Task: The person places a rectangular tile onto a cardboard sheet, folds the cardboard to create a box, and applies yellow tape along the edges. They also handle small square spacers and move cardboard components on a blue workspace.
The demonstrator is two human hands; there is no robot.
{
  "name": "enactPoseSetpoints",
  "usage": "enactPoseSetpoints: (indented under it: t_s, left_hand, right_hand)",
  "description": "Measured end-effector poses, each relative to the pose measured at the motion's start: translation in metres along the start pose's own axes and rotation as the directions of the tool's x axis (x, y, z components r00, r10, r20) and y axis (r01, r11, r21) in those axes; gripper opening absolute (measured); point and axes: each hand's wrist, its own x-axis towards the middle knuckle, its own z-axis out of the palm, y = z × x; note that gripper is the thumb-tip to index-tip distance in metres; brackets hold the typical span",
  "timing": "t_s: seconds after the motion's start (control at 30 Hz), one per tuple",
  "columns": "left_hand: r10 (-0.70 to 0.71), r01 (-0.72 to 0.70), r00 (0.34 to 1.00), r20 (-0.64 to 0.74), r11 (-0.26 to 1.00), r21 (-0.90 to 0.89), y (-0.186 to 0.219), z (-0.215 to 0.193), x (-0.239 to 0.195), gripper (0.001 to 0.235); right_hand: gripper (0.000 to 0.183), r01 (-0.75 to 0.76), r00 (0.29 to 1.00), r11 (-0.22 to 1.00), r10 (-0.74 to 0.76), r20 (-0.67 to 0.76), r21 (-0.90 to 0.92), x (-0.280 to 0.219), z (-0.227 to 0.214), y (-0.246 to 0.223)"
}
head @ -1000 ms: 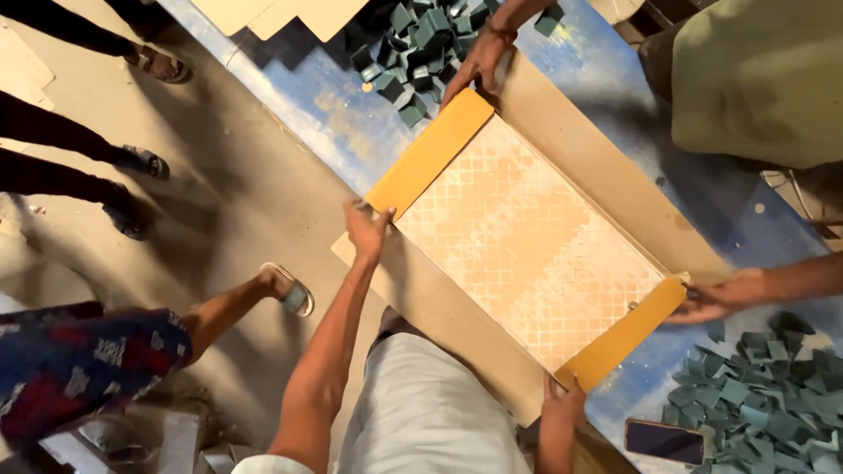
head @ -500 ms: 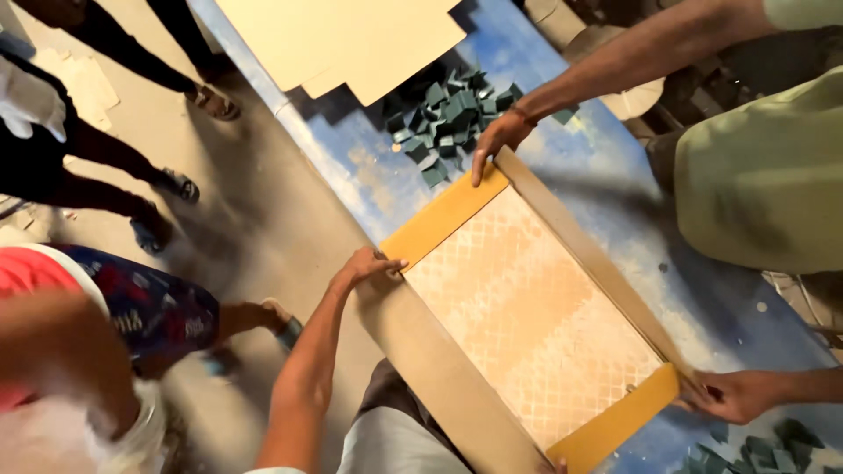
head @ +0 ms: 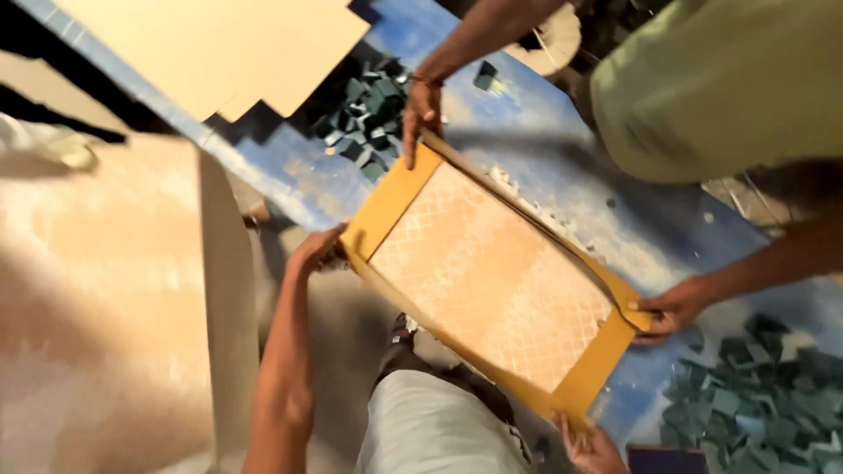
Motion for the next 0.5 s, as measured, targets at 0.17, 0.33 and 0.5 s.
enactPoseSetpoints:
  t_s: [0.17, 0.33, 0.5]
  left_hand:
    - [0.487, -0.569, 0.788, -0.377, 0.810, -0.143, -0.033, 0.118, -0.129, 0.080]
    - [0.904, -0.777, 0.424, 0.051, 0.334, 0.533, -0.071, 0.232, -0.171, 0.096]
    - [0.778, -0.631, 0.588, 0.224, 0.267, 0.729, -0.058, 0.281, -0.173, 0.094]
  right_hand:
    - [0.057, 0.589, 0.808, 0.799, -0.585, -0.066, 0.118, 0.019, 0.019, 0.076]
    - [0.074, 0.571, 0.773, 0.749, -0.629, 0.089, 0.336, 0.025, 0.066, 0.150]
    - [0.081, 0.521, 0.768, 0.829, -0.558, 0.314, 0.202, 0.036, 0.054, 0.144]
